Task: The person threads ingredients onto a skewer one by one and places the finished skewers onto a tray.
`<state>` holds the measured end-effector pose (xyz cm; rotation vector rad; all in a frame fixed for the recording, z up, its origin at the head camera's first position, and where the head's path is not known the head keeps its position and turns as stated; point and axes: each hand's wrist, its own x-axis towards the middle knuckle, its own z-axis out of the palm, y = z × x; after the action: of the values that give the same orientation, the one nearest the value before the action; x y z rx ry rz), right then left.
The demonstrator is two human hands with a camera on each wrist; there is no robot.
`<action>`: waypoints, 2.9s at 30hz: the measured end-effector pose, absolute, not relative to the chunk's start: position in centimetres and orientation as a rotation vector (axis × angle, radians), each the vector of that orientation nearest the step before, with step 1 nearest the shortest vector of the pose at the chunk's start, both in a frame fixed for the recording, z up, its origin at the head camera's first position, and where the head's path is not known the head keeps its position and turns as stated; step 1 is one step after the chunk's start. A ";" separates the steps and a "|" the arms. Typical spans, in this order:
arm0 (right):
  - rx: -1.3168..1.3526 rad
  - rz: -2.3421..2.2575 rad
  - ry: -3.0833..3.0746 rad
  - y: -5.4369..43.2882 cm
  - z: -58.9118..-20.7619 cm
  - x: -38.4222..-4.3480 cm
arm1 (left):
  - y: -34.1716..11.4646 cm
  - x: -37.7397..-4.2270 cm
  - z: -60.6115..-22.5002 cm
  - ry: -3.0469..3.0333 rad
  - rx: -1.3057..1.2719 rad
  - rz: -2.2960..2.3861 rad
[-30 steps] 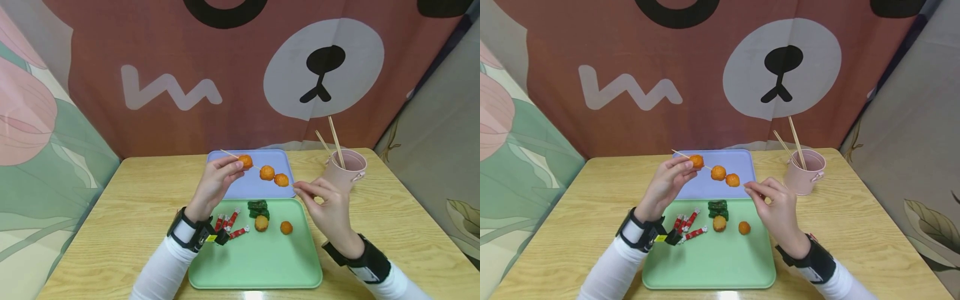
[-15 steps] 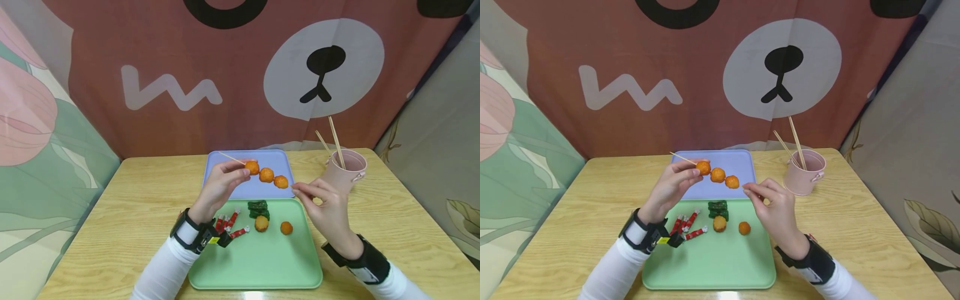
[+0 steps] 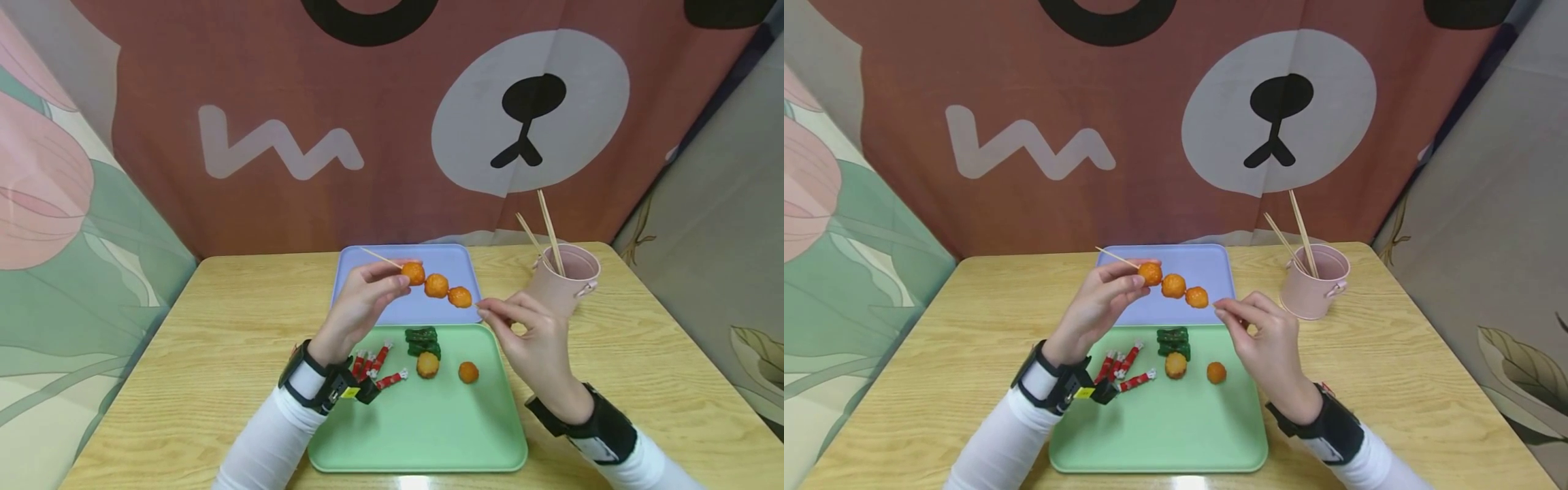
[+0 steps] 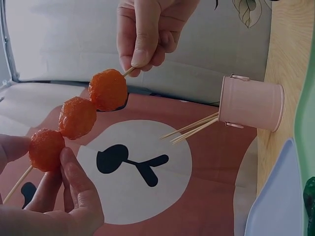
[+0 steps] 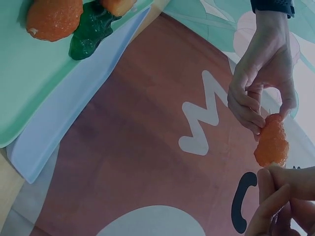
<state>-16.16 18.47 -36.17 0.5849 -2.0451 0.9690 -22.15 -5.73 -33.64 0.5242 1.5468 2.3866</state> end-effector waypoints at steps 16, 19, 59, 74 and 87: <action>0.540 0.945 -2.027 19.9 -36.4 -16.6 | -6.0 -23.0 -34.1 2.023 0.719 2.189; 0.490 0.887 -2.040 20.9 -36.8 -16.8 | -5.4 -22.9 -35.0 2.510 0.738 1.903; 0.232 0.720 -2.134 26.6 -38.9 -16.2 | 3.6 -20.3 -40.6 2.737 1.398 0.311; 0.208 0.710 -2.129 26.7 -38.9 -16.3 | 3.9 -20.0 -41.7 2.645 1.404 0.431; 0.258 0.712 -2.127 25.7 -38.9 -16.7 | 3.3 -20.1 -41.2 2.619 1.289 0.568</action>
<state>-16.74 25.75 -38.90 0.2581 -2.1272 0.7121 -20.13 3.28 -41.22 1.2888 2.6191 0.5683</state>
